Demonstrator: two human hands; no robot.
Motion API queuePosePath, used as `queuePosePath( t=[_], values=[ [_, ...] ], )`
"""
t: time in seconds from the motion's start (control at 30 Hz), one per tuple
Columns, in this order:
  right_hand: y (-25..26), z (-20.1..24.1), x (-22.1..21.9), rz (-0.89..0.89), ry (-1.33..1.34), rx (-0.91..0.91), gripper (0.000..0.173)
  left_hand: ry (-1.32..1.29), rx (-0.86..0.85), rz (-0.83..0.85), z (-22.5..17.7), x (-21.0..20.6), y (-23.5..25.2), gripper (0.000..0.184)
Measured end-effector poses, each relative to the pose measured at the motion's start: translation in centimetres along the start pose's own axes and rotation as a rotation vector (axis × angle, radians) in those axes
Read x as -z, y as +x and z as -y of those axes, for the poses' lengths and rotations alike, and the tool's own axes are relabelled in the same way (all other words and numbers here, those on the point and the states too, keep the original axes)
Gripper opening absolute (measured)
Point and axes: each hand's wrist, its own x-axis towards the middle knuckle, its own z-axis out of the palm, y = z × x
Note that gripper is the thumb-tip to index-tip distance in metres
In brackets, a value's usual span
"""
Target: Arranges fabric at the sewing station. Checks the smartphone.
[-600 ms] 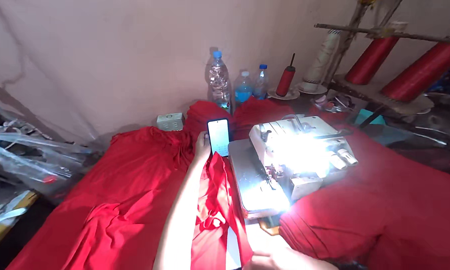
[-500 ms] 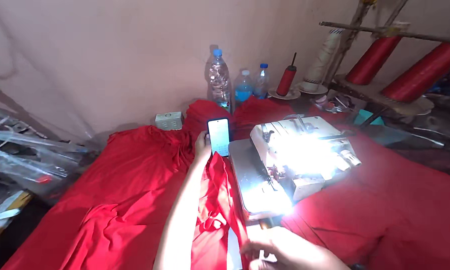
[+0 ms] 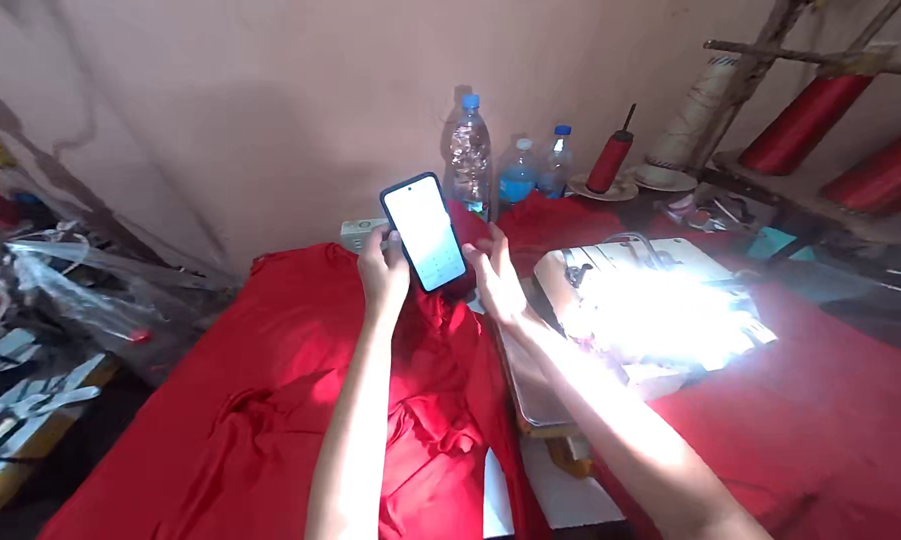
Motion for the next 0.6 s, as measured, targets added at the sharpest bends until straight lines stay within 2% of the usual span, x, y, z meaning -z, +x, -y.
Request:
queuePosePath(
  t=[0.1, 0.17, 0.23, 0.37, 0.6],
  values=[
    [0.7, -0.7, -0.4, 0.307, 0.252, -0.122, 0.054, -0.104, 0.093, -0.020, -1.0, 1.6, -0.6, 0.033],
    [0.2, -0.6, -0.5, 0.430, 0.375, -0.126, 0.048, -0.161, 0.149, -0.013, -1.6, 2.5, -1.3, 0.032],
    [-0.3, -0.3, -0.5, 0.461, 0.422, -0.084, 0.050, -0.202, 0.177, 0.000, -2.1, 3.0, -2.1, 0.029],
    [-1.0, -0.3, -0.6, 0.459, 0.421, -0.054, 0.076, -0.213, 0.097, 0.017, -2.2, 3.0, -2.5, 0.025],
    [-1.1, -0.2, -0.2, 0.405, 0.402, 0.016, 0.076, -0.269, 0.065, 0.061, -2.7, 2.9, -2.8, 0.023]
  ],
)
